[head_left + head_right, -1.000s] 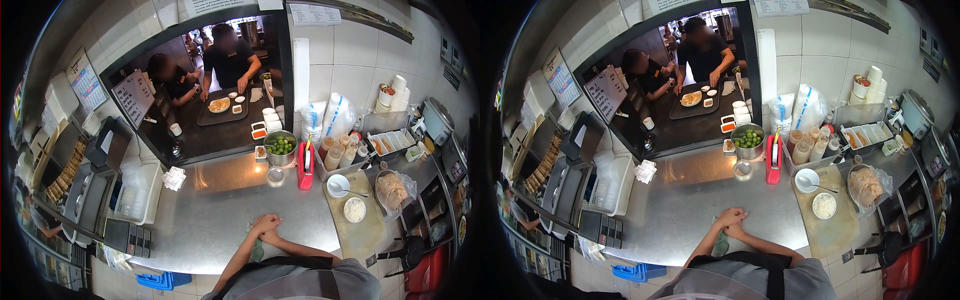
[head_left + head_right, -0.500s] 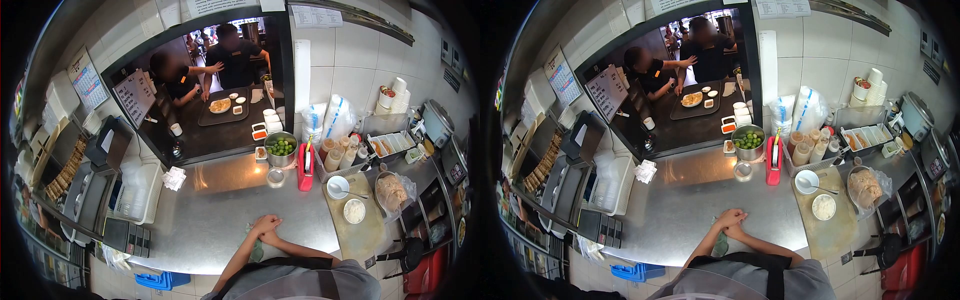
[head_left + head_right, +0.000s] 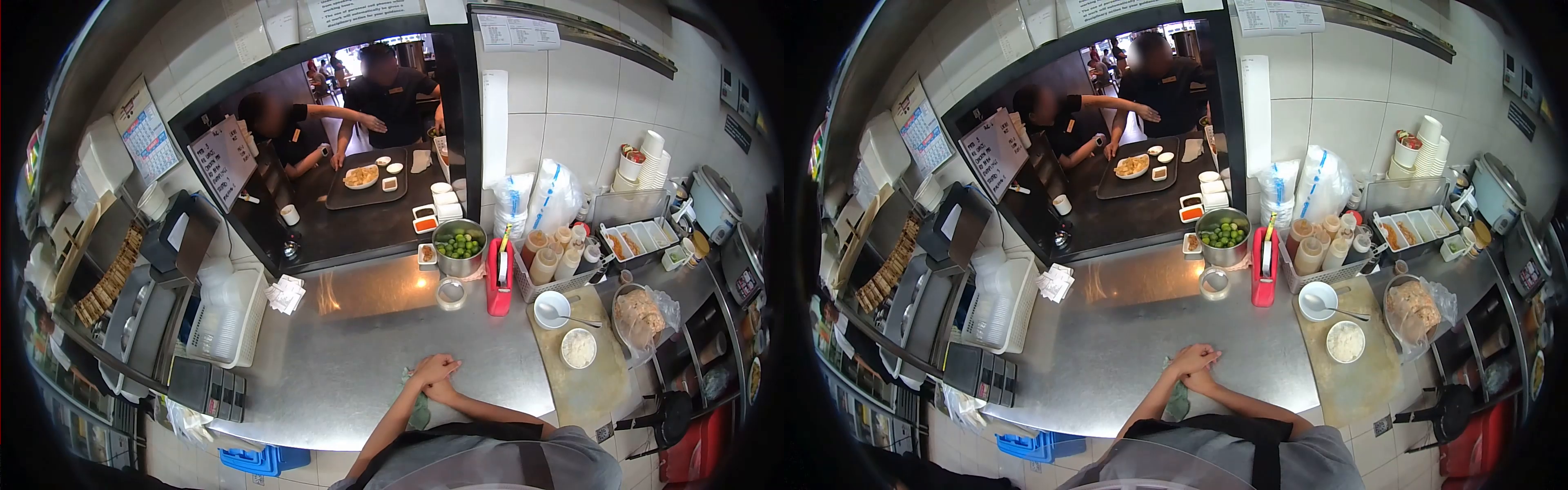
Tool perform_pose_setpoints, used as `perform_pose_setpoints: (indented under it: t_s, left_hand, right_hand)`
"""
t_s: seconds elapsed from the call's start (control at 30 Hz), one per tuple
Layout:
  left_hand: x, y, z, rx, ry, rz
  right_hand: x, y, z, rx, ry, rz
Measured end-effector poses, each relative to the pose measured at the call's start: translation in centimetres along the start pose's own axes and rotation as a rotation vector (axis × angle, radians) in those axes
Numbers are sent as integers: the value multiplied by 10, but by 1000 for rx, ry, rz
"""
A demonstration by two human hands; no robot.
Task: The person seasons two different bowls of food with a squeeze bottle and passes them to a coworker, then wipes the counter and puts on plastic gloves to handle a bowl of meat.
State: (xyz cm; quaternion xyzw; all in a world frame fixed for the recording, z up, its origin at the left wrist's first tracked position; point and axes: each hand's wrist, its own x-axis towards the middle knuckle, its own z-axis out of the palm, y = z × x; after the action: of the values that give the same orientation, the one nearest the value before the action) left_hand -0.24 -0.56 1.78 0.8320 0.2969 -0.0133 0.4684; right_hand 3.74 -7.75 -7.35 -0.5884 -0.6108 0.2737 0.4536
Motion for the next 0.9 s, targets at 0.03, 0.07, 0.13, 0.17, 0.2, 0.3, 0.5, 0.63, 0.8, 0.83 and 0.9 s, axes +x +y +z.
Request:
perform_pose_setpoints:
  t_s: [0.03,0.07,0.13,0.17,0.2,0.3,0.5,0.63,0.8,0.83,0.9]
  left_hand:
    - [4,-8,3,21,5,3]
    - [8,-13,5,42,10,7]
    - [12,-20,9,17,6,13]
    - [13,-24,10,5,4,16]
    - [10,-18,8,21,5,6]
    - [3,-5,2,53,4,-17]
    - [5,-10,4,79,23,-2]
    - [2,-5,2,77,27,2]
    - [2,-4,2,76,16,-14]
    - [2,-4,2,75,13,-14]
    - [1,-1,0,69,9,-14]
  right_hand:
    - [0,0,1,-8,25,-12]
    - [-1,1,1,-16,50,-25]
    - [-1,0,0,25,6,16]
    - [-1,-1,0,46,-17,36]
    - [-1,-5,-2,26,-7,21]
    - [-1,-10,-5,-17,1,4]
    - [1,-1,-1,-13,-12,40]
    - [0,-9,-4,12,-5,39]
    - [0,-13,-5,-21,49,-39]
    - [0,-13,-4,-13,81,-64]
    - [1,-14,-4,3,112,-70]
